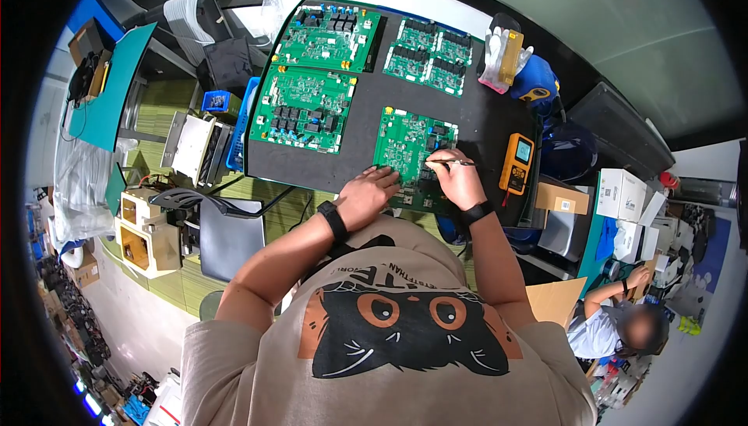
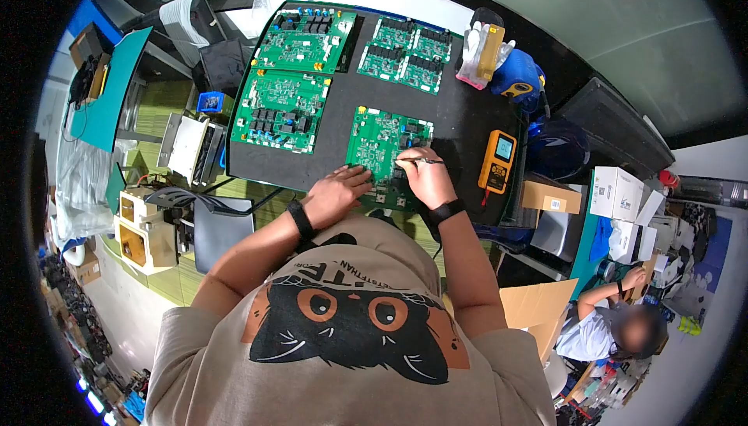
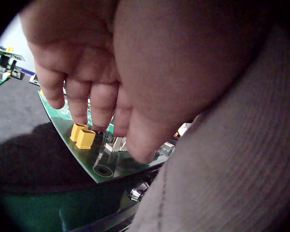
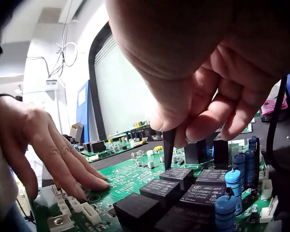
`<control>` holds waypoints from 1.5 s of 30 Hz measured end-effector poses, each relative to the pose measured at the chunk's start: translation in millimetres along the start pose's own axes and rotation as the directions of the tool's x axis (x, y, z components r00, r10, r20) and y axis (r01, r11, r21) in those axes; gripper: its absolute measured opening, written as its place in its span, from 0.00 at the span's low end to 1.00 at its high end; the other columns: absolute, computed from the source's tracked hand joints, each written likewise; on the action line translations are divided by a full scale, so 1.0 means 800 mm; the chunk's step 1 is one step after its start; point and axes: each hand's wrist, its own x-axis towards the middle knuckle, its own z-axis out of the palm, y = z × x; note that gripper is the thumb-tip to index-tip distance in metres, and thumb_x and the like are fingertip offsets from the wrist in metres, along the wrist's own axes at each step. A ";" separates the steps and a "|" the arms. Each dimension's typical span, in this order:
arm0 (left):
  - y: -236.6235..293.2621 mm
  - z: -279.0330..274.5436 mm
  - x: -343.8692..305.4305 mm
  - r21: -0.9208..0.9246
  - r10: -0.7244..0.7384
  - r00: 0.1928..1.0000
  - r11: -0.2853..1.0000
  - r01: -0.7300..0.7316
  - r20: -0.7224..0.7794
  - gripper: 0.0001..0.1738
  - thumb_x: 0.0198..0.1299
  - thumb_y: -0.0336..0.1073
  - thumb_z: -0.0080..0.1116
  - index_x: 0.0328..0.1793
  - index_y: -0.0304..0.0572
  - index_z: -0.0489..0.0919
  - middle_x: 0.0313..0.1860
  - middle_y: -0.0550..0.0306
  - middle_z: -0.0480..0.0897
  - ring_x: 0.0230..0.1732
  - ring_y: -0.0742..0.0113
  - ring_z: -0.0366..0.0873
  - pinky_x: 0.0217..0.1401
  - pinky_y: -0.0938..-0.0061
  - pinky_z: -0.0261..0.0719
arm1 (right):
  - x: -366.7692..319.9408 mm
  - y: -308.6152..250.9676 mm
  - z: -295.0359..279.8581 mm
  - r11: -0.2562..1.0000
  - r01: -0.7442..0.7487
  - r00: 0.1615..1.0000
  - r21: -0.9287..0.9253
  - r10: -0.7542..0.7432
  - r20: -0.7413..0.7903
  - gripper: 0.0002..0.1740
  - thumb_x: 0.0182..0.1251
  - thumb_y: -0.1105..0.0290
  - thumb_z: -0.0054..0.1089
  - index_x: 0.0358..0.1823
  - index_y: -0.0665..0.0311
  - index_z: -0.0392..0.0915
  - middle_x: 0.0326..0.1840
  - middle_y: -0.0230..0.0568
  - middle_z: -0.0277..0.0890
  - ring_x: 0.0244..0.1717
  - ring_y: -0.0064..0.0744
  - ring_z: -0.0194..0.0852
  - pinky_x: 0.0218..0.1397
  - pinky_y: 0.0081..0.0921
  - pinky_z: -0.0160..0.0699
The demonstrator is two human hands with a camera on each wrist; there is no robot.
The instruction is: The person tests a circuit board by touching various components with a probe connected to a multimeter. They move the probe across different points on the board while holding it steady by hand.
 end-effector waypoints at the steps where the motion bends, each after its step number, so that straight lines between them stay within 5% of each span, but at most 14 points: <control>1: 0.000 0.000 0.000 0.000 0.000 1.000 1.000 0.000 0.000 0.28 0.58 0.37 0.68 0.66 0.44 0.79 0.73 0.51 0.75 0.77 0.54 0.67 0.81 0.57 0.64 | 0.000 0.000 0.000 1.000 0.013 1.000 -0.005 -0.013 0.002 0.04 0.66 0.72 0.63 0.37 0.62 0.85 0.40 0.43 0.85 0.46 0.49 0.82 0.52 0.40 0.81; 45: -0.001 -0.005 0.002 -0.018 0.003 1.000 1.000 -0.002 0.023 0.27 0.59 0.37 0.67 0.66 0.45 0.79 0.74 0.51 0.74 0.77 0.54 0.68 0.81 0.56 0.63 | 0.013 -0.003 -0.005 1.000 -0.010 1.000 -0.024 0.011 0.023 0.06 0.65 0.72 0.68 0.40 0.67 0.85 0.41 0.45 0.86 0.45 0.46 0.84 0.51 0.35 0.82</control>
